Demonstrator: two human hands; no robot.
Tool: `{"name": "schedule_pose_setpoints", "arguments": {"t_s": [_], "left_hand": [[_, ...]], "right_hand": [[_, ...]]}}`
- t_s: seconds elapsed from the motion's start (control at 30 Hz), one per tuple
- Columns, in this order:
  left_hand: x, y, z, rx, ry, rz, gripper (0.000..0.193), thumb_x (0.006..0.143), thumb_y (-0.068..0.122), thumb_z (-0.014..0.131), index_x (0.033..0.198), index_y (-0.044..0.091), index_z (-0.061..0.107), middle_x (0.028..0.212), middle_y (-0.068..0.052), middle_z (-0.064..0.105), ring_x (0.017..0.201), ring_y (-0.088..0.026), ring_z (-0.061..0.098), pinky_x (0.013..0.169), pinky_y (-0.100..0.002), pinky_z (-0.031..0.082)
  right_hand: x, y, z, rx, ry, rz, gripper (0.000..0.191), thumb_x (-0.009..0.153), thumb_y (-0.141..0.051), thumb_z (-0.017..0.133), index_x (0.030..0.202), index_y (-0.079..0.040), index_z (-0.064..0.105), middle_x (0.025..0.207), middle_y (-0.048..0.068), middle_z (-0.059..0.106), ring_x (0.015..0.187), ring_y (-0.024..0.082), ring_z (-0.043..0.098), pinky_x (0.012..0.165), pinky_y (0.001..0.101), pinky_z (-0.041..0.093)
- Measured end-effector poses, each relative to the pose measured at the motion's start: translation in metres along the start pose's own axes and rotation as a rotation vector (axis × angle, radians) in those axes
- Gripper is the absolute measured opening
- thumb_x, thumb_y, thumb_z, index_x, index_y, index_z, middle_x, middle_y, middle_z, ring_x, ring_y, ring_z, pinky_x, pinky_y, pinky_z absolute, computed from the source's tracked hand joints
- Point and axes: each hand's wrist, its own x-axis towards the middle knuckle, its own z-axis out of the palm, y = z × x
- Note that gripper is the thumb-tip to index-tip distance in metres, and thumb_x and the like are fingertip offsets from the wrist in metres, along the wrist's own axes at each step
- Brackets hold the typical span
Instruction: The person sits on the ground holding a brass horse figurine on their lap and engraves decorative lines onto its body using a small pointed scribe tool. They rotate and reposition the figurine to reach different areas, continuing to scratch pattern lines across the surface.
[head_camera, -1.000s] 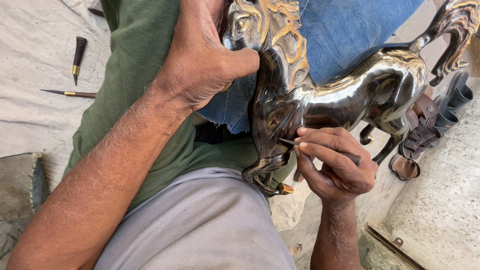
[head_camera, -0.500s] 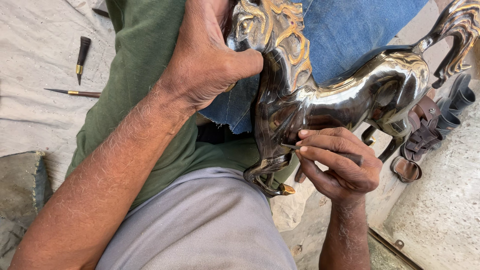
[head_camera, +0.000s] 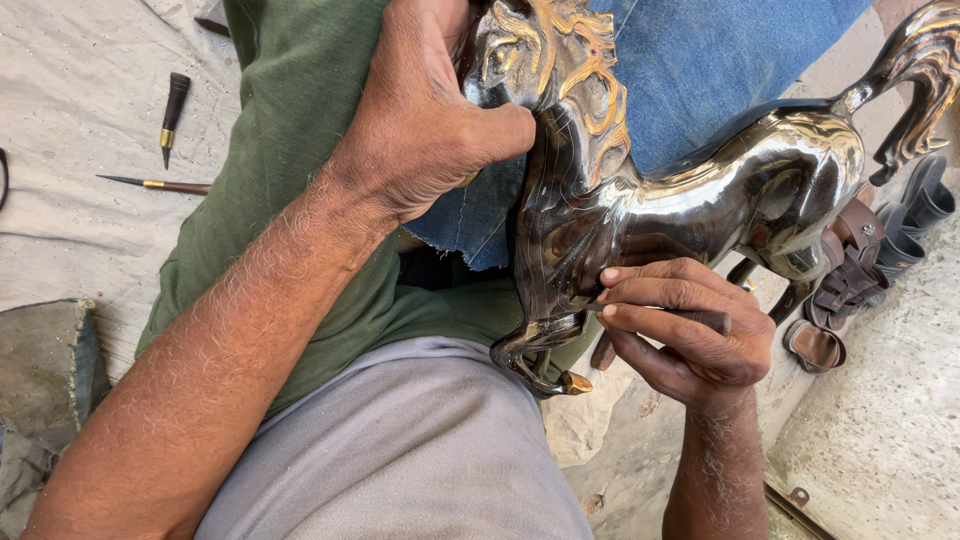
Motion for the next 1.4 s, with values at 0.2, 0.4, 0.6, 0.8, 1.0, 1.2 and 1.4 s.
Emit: {"name": "schedule_pose_setpoints", "arguments": {"t_s": [0.2,0.4,0.6,0.8,1.0,1.2,1.4], "left_hand": [[0.000,0.001,0.000,0.018,-0.002,0.014,0.050,0.081,-0.009,0.074,0.127,-0.004,0.056,0.126,-0.008,0.063,0.123,-0.016,0.062,0.116,-0.032,0.051],[-0.001,0.001,-0.002,0.045,-0.006,0.004,0.051,0.081,-0.009,0.073,0.128,-0.004,0.055,0.127,-0.009,0.062,0.124,-0.017,0.062,0.116,-0.032,0.052],[0.000,0.002,-0.001,0.049,-0.014,0.032,0.050,0.082,-0.009,0.073,0.129,-0.005,0.055,0.128,-0.009,0.062,0.125,-0.017,0.061,0.116,-0.032,0.051],[0.000,0.000,-0.001,-0.032,0.025,-0.076,0.050,0.079,-0.011,0.072,0.125,-0.002,0.054,0.123,-0.011,0.057,0.120,-0.016,0.058,0.113,-0.030,0.048],[0.014,0.009,0.006,-0.358,-0.045,-0.062,0.051,0.079,-0.018,0.056,0.122,0.006,0.044,0.152,-0.017,0.051,0.148,-0.022,0.047,0.126,-0.033,0.038],[0.021,0.016,0.008,-0.385,0.026,-0.183,0.059,0.068,-0.021,0.053,0.118,0.008,0.043,0.155,-0.020,0.050,0.151,-0.028,0.048,0.124,-0.039,0.045],[0.025,0.021,0.011,-0.402,0.072,-0.277,0.062,0.064,-0.020,0.053,0.118,0.011,0.044,0.151,-0.018,0.052,0.145,-0.030,0.052,0.113,-0.038,0.048]], "right_hand": [[0.005,-0.002,-0.005,0.020,-0.055,-0.004,0.019,0.076,0.004,0.083,0.091,-0.001,0.072,0.090,0.011,0.073,0.094,0.026,0.076,0.082,0.0356,0.063],[0.013,-0.005,-0.010,0.010,-0.116,-0.001,0.018,0.076,0.002,0.083,0.091,-0.002,0.073,0.089,0.010,0.074,0.093,0.026,0.076,0.080,0.0346,0.063],[0.007,-0.001,-0.013,0.028,-0.142,0.007,0.017,0.077,0.001,0.083,0.090,-0.002,0.072,0.089,0.010,0.074,0.094,0.026,0.076,0.082,0.0354,0.063],[-0.025,0.020,-0.028,0.114,0.173,-0.147,0.010,0.086,-0.001,0.075,0.093,-0.005,0.069,0.090,0.012,0.076,0.085,0.027,0.078,0.071,0.0349,0.067],[-0.105,-0.002,-0.005,0.316,0.642,0.155,0.015,0.092,0.002,0.075,0.105,-0.004,0.071,0.093,0.014,0.076,0.087,0.025,0.076,0.079,0.0329,0.065],[-0.141,-0.013,0.068,0.601,0.717,0.350,0.020,0.087,0.016,0.071,0.102,0.002,0.072,0.095,0.021,0.075,0.098,0.030,0.074,0.091,0.0438,0.065],[-0.165,-0.028,0.088,0.546,0.933,0.346,0.020,0.086,0.017,0.068,0.100,0.004,0.071,0.091,0.024,0.075,0.091,0.032,0.075,0.084,0.0449,0.066]]}}
